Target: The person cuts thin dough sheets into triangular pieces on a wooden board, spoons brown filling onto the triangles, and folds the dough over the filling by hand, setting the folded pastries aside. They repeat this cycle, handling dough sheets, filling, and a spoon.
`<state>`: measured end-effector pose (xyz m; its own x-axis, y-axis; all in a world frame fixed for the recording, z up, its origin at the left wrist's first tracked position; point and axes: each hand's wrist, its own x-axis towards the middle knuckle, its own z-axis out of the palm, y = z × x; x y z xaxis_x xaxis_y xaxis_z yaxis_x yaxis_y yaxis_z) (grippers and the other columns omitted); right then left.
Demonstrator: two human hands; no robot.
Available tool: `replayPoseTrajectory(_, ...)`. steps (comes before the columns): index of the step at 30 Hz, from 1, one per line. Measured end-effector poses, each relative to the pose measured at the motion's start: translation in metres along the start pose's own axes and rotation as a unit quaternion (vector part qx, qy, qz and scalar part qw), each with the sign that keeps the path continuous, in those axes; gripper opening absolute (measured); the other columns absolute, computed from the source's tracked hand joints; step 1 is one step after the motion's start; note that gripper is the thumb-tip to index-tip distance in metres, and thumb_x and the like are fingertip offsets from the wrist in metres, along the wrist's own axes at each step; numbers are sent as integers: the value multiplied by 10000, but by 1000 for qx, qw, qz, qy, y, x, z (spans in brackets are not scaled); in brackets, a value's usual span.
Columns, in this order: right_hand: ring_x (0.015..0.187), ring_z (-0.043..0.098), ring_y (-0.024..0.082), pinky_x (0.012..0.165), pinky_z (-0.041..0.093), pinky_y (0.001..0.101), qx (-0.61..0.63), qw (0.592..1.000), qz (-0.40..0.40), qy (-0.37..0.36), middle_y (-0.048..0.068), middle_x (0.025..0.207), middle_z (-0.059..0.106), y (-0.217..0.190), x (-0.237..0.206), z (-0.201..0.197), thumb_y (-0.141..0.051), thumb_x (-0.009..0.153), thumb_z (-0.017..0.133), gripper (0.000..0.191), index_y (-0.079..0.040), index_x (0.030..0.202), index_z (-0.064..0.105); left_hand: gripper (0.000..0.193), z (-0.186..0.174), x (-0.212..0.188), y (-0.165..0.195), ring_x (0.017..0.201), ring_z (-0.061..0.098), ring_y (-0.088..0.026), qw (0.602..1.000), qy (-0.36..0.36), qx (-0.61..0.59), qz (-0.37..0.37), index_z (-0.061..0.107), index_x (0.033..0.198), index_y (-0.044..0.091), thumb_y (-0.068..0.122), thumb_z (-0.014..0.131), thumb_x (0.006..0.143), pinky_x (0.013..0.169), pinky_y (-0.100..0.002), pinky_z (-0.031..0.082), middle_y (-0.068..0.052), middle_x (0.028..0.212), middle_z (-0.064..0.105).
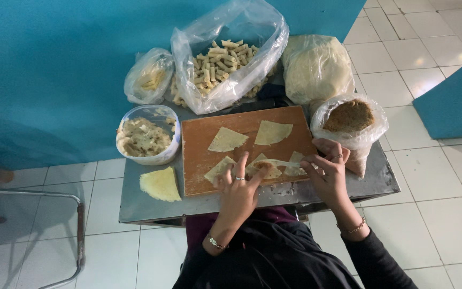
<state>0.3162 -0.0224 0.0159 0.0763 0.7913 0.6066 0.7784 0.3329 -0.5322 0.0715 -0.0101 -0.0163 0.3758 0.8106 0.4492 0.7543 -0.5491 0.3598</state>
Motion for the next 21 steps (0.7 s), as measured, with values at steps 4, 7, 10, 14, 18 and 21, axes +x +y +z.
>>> replayPoseTrajectory(4,1263,443,247,908,454,296,18,1000,19,-3,91,1368,569,0,-1,2,-78,807,815,121,-99,924,787,558,4,-1,-1,1314,386,-413,999,10,39,1,686,1314,359,115,734,814,1025,-628,346,-71,1590,330)
replayPoseTrajectory(7,1272,443,247,908,455,286,24,1000,18,-2,90,1370,563,1,-1,2,-80,818,811,115,-101,928,789,505,8,-4,-2,1306,391,-397,998,30,56,11,700,1278,340,131,735,820,1020,-643,316,-69,1576,338)
replayPoseTrajectory(10,1254,475,241,890,456,292,27,999,30,-4,92,1367,561,2,-1,2,-91,821,810,114,-96,933,786,510,11,-6,-6,1317,378,-404,999,27,36,12,700,1287,324,119,725,820,1046,-618,303,-80,1591,338)
replayPoseTrajectory(14,1282,543,235,1098,398,396,1,1000,-2,13,89,1348,578,3,-1,0,-85,838,815,115,-66,945,777,592,9,-6,-8,1301,377,-407,998,60,12,18,699,1343,316,72,690,804,1060,-566,314,-89,1570,367)
replayPoseTrajectory(18,1243,474,268,1067,405,381,2,999,40,25,87,1346,595,6,-2,-4,-112,844,808,101,-72,934,781,453,-1,-2,-6,1285,407,-384,992,125,-16,21,705,1273,258,125,723,841,1028,-575,292,-99,1489,453)
replayPoseTrajectory(21,1198,468,238,1051,397,366,-20,998,49,31,59,1371,605,12,-4,-15,-137,828,811,100,-99,916,784,343,-8,-3,0,1268,395,-390,985,171,-36,7,741,1206,255,146,739,880,1065,-525,308,-74,1438,513)
